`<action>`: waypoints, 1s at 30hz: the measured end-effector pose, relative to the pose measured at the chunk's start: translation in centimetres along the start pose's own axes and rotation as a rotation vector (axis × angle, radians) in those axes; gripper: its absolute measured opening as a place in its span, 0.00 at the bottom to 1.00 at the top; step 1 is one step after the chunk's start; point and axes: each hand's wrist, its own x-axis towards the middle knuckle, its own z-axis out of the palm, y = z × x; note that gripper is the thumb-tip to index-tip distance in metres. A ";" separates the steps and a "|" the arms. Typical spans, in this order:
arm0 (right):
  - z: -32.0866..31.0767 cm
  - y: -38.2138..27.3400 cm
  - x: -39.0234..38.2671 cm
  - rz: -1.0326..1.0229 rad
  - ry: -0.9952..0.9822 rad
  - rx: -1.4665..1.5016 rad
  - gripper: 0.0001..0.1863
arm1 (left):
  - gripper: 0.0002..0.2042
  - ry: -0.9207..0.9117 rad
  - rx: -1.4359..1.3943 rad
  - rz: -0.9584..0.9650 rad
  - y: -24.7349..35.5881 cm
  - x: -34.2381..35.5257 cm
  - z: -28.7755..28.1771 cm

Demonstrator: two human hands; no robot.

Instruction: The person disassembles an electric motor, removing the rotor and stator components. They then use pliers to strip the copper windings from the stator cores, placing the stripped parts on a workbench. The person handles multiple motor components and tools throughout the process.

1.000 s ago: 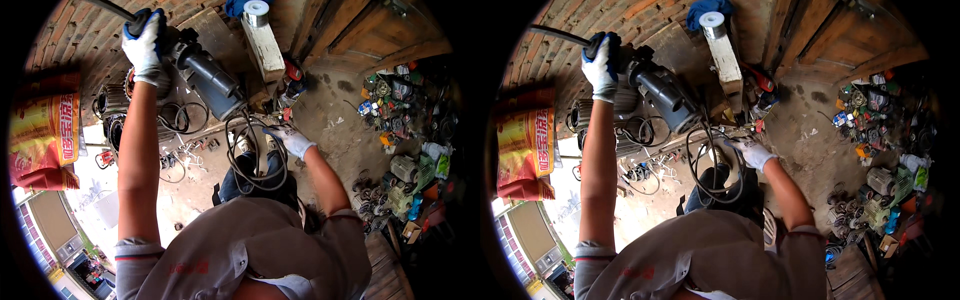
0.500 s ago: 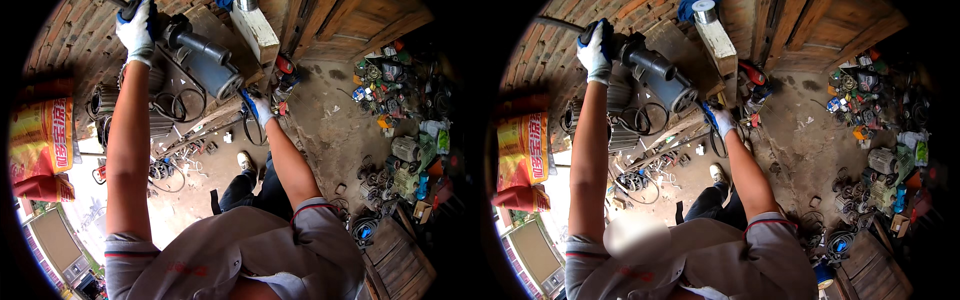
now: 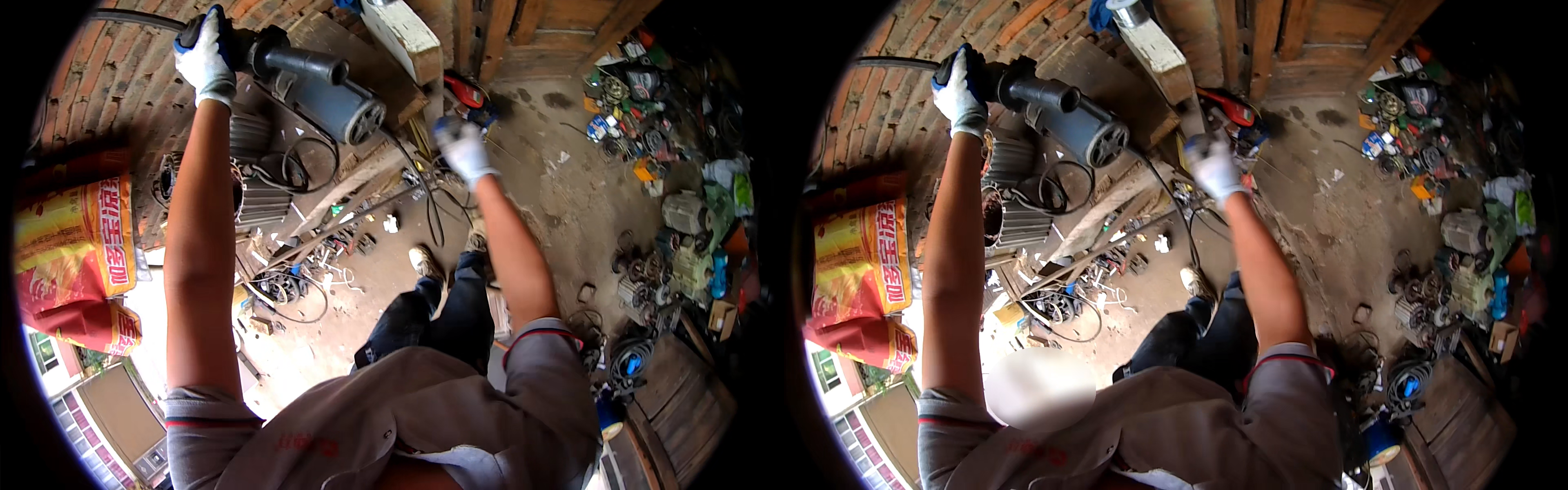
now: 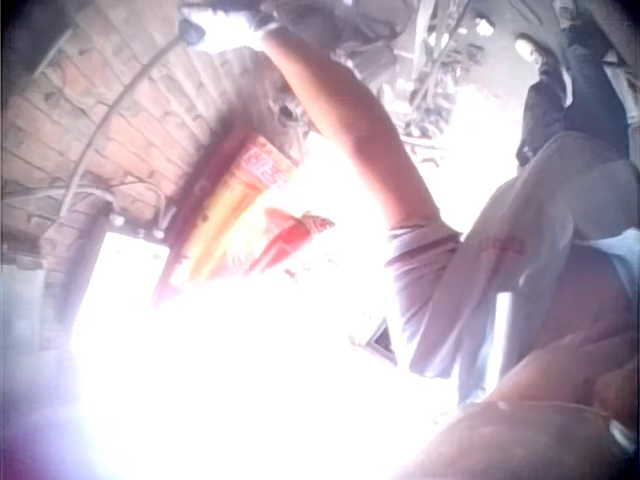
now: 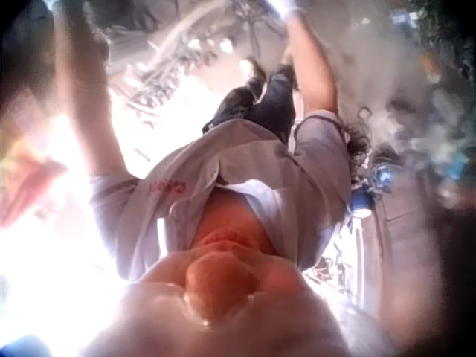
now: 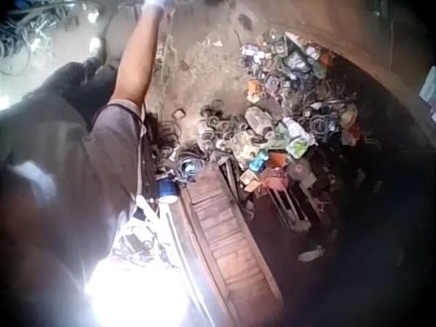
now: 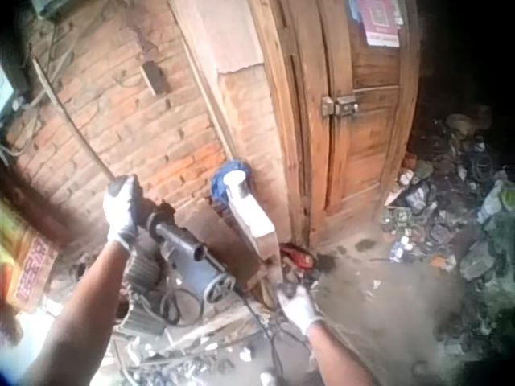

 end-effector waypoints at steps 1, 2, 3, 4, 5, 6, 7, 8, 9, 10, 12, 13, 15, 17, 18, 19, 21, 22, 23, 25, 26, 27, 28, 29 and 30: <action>-3.9 1.6 0.4 0.164 0.037 -0.115 0.24 | 0.13 0.036 -0.048 -0.014 -0.3 0.1 -0.7; -9.3 3.2 0.0 0.111 0.224 -0.304 0.25 | 0.14 -0.006 -0.027 -0.024 -0.9 0.6 -1.3; -15.9 4.5 -0.3 0.270 0.284 -0.409 0.24 | 0.14 0.035 0.046 -0.006 -1.0 0.4 -1.2; -23.5 5.9 -0.6 0.258 0.364 -0.223 0.20 | 0.14 0.078 0.119 0.017 -0.9 0.3 -1.2; -31.3 7.2 -1.2 0.236 0.453 -0.041 0.16 | 0.15 0.118 0.187 0.042 -0.9 0.3 -1.0; -39.5 7.2 -2.2 0.171 0.531 0.429 0.14 | 0.16 0.120 0.244 0.145 -1.4 -0.1 -0.8; -47.7 6.9 -3.2 0.080 0.613 0.899 0.11 | 0.23 0.065 0.044 0.049 -3.3 1.0 -1.1; -54.4 5.5 -4.4 -0.178 0.272 1.081 0.13 | 0.23 0.027 0.068 -0.025 -4.3 0.8 -0.8; -61.5 3.0 -6.9 -0.351 -0.113 1.208 0.16 | 0.23 -0.014 0.068 -0.091 -4.7 0.9 0.2; -62.4 0.5 -5.6 -0.392 -0.123 1.191 0.21 | 0.23 0.029 0.112 -0.081 -3.7 0.6 -0.2; -50.6 -13.1 1.1 -0.267 0.672 1.038 0.26 | 0.22 0.124 0.232 -0.054 -1.9 0.4 -2.7; -50.3 -16.5 1.4 -0.352 0.537 0.999 0.27 | 0.22 0.122 0.239 -0.062 -1.7 0.3 -1.8; -48.8 -20.0 5.6 -0.401 0.456 0.934 0.27 | 0.20 0.109 0.112 -0.035 -0.9 -0.5 -0.8; -43.0 -25.6 8.7 -0.460 0.492 0.861 0.23 | 0.18 0.084 0.174 -0.050 -0.4 -0.7 -1.0; -41.1 -28.2 9.7 -0.484 0.537 0.695 0.20 | 0.17 0.073 0.109 -0.045 -0.2 -0.7 -0.9; -39.0 -30.0 11.2 -0.494 0.581 0.528 0.18 | 0.17 0.058 0.055 -0.046 -0.3 -0.8 -0.7; -34.8 -32.0 16.2 -0.561 0.553 0.350 0.14 | 0.16 0.071 0.031 -0.048 -0.7 -0.9 -0.5; -32.4 -33.5 18.4 -0.640 0.529 0.287 0.13 | 0.16 0.076 0.005 -0.057 -0.4 -1.1 -0.7; -29.9 -35.4 20.1 -0.718 0.502 0.220 0.12 | 0.15 0.084 -0.020 -0.070 -0.2 -1.4 -0.9; -24.8 -39.2 22.2 -0.740 0.356 0.217 0.11 | 0.15 0.094 -0.006 -0.083 0.1 -2.0 -1.4; -22.4 -41.1 23.2 -0.757 0.285 0.224 0.11 | 0.16 0.096 -0.021 -0.085 0.0 -2.2 -1.6; -19.9 -43.1 24.9 -0.787 0.218 0.247 0.11 | 0.17 0.095 -0.033 -0.089 -0.2 -1.6 -1.5; -17.7 -44.2 26.6 -0.829 0.181 0.150 0.12 | 0.17 0.102 -0.027 -0.102 0.0 -2.0 -1.6; -15.7 -45.4 28.4 -0.875 0.156 0.047 0.13 | 0.17 0.105 -0.031 -0.110 0.4 -2.2 -1.3; -12.9 -46.6 29.7 -0.851 0.149 0.018 0.15 | 0.17 0.106 -0.043 -0.123 0.6 -2.1 -1.2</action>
